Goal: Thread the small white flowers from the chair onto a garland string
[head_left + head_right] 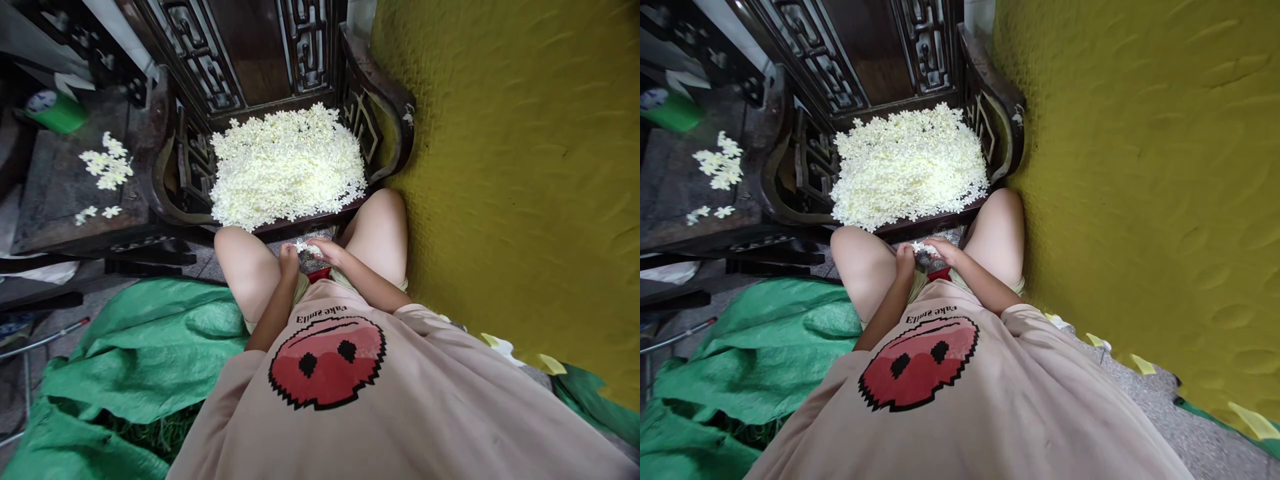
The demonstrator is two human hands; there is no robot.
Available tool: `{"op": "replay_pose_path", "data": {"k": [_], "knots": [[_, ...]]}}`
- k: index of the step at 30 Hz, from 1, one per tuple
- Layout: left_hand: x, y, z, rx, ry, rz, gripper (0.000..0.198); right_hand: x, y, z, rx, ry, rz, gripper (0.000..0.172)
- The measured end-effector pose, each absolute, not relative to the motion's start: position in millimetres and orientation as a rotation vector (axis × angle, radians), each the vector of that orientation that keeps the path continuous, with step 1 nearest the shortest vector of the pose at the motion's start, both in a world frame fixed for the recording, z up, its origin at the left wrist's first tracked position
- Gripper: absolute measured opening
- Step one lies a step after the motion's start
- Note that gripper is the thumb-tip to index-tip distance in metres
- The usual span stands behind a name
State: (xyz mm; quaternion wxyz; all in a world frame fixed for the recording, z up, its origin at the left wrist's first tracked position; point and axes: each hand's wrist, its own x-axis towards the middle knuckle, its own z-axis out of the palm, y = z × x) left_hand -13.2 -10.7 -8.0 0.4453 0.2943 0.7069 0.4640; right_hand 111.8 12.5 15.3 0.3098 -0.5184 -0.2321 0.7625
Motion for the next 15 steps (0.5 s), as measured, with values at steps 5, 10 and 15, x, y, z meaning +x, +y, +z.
{"op": "replay_pose_path", "data": {"k": [5, 10, 15], "knots": [[-9, -10, -2, 0.719, 1.729, 1.209, 0.008, 109, 12, 8, -1.360, -0.635, 2.039, 0.004], [-9, -10, 3, 0.764, 1.690, 1.270, 0.003, 108, 12, 2, -1.362, -0.666, 2.025, 0.005], [-13, -15, 5, 0.986, 1.805, 1.225, 0.013, 107, 13, 3, -1.375, -0.665, 1.990, 0.006]]}}
